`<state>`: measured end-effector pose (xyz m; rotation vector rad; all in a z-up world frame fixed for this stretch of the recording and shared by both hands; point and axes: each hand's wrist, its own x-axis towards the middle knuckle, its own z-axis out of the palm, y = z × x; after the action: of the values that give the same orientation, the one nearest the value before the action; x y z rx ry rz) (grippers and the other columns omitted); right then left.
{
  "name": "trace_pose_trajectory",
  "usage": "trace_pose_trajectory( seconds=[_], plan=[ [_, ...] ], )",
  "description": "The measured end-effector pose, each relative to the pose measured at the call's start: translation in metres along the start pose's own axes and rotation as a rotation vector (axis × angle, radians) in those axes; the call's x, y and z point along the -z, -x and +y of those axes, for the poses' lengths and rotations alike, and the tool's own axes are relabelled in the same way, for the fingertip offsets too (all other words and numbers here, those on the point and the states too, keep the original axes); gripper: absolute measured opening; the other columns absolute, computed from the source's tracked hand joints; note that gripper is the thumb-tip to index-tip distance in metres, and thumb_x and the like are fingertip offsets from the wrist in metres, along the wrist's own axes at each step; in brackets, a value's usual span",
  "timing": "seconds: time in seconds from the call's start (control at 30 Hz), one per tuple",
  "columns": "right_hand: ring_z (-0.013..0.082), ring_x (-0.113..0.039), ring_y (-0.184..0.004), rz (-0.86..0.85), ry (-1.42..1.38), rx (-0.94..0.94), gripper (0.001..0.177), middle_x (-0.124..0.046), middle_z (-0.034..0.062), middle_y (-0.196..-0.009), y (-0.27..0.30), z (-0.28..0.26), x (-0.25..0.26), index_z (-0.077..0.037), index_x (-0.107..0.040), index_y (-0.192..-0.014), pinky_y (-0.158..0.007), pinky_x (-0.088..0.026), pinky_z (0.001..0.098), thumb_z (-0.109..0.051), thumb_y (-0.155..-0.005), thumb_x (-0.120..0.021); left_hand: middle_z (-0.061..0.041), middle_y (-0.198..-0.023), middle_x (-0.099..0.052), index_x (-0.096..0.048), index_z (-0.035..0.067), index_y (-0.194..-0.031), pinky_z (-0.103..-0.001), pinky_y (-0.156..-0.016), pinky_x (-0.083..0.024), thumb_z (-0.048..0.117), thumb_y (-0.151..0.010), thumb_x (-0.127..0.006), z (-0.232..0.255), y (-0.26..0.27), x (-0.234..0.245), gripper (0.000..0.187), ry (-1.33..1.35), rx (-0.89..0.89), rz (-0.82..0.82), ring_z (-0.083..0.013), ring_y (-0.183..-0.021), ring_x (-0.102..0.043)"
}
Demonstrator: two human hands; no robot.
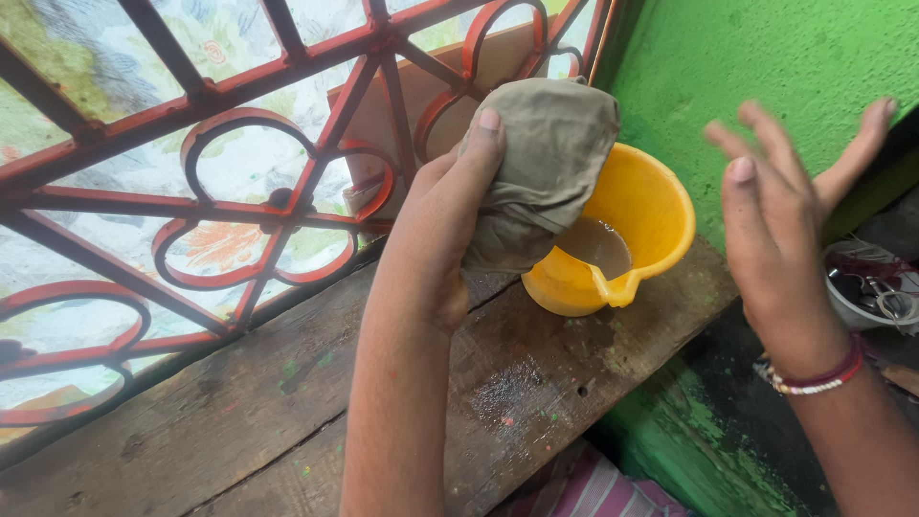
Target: The person wipes a red metal window grille with a cloth, repeatedly dipping the cloth into a yellow bucket of water to keep it wet. The person cleans the vertical bars and decorative sections of the grille.
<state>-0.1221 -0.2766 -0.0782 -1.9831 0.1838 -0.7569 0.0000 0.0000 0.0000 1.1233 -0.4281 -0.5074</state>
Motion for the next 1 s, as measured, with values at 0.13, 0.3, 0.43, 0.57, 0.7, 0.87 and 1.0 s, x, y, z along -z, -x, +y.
trace_pose_trajectory(
  seconds=[0.13,0.3,0.43,0.57,0.7,0.87,1.0],
  plan=[
    [0.0254,-0.052,-0.136,-0.046,-0.478,-0.324,0.039,-0.051,0.0134,-0.151,0.007,-0.013,-0.032,-0.007,-0.056,-0.143,-0.120,-0.039,0.0421,-0.030,-0.112,-0.049,-0.018,-0.119,-0.075,-0.069,-0.005,-0.124,-0.036,-0.094,-0.059,0.050,-0.096,-0.054,-0.009,-0.007,0.001,0.063,0.042,0.083,-0.003,-0.0232,-0.105,-0.074],
    [0.0179,-0.064,-0.124,-0.012,-0.873,-0.627,0.042,-0.066,0.0074,-0.138,0.000,-0.030,-0.055,-0.006,-0.057,-0.140,-0.108,-0.049,0.0371,-0.023,-0.102,-0.052,-0.018,-0.113,-0.077,-0.070,-0.007,-0.121,-0.036,-0.085,-0.061,0.050,-0.097,-0.054,-0.023,-0.017,0.000,0.065,0.034,0.200,-0.067,-0.0222,-0.095,-0.076],
    [0.0172,-0.063,-0.124,-0.049,-0.905,-0.506,0.041,-0.066,0.0067,-0.137,-0.002,-0.035,-0.059,-0.005,-0.056,-0.141,-0.108,-0.049,0.0357,-0.023,-0.106,-0.047,-0.017,-0.115,-0.076,-0.068,-0.009,-0.123,-0.033,-0.089,-0.059,0.046,-0.101,-0.055,-0.044,-0.020,-0.009,0.060,0.062,0.108,-0.106,-0.0207,-0.099,-0.073],
    [0.0188,-0.062,-0.123,-0.006,-0.866,-0.458,0.034,-0.065,0.0081,-0.134,-0.004,-0.030,-0.053,-0.003,-0.055,-0.139,-0.107,-0.051,0.0367,-0.019,-0.110,-0.046,-0.016,-0.114,-0.073,-0.064,-0.005,-0.126,-0.033,-0.090,-0.057,0.043,-0.103,-0.055,-0.066,-0.023,-0.029,0.054,0.097,-0.003,-0.065,-0.0197,-0.100,-0.070],
    [0.0221,-0.064,-0.123,0.020,-0.710,-0.368,0.038,-0.065,0.0133,-0.133,-0.012,-0.019,-0.027,0.001,-0.055,-0.140,-0.108,-0.054,0.0374,-0.020,-0.111,-0.044,-0.016,-0.113,-0.073,-0.068,-0.007,-0.123,-0.032,-0.090,-0.056,0.046,-0.105,-0.052,-0.078,-0.022,-0.044,0.058,0.063,-0.022,-0.055,-0.0185,-0.100,-0.069],
    [0.0255,-0.060,-0.130,0.085,-0.702,-0.348,0.039,-0.060,0.0160,-0.139,-0.025,-0.002,-0.009,0.003,-0.052,-0.142,-0.112,-0.050,0.0380,-0.014,-0.107,-0.051,-0.017,-0.110,-0.075,-0.068,-0.008,-0.118,-0.034,-0.089,-0.058,0.048,-0.103,-0.052,-0.073,-0.026,-0.040,0.061,0.188,0.099,-0.056,-0.0206,-0.096,-0.073],
    [0.0277,-0.056,-0.144,0.186,-0.410,-0.039,0.037,-0.056,0.0213,-0.150,-0.020,-0.022,-0.009,0.007,-0.050,-0.146,-0.125,-0.047,0.0372,-0.013,-0.114,-0.050,-0.019,-0.109,-0.076,-0.071,-0.011,-0.115,-0.036,-0.091,-0.056,0.052,-0.102,-0.053,-0.054,-0.027,-0.022,0.068,0.055,0.023,0.094,-0.0228,-0.098,-0.072]
  ],
)
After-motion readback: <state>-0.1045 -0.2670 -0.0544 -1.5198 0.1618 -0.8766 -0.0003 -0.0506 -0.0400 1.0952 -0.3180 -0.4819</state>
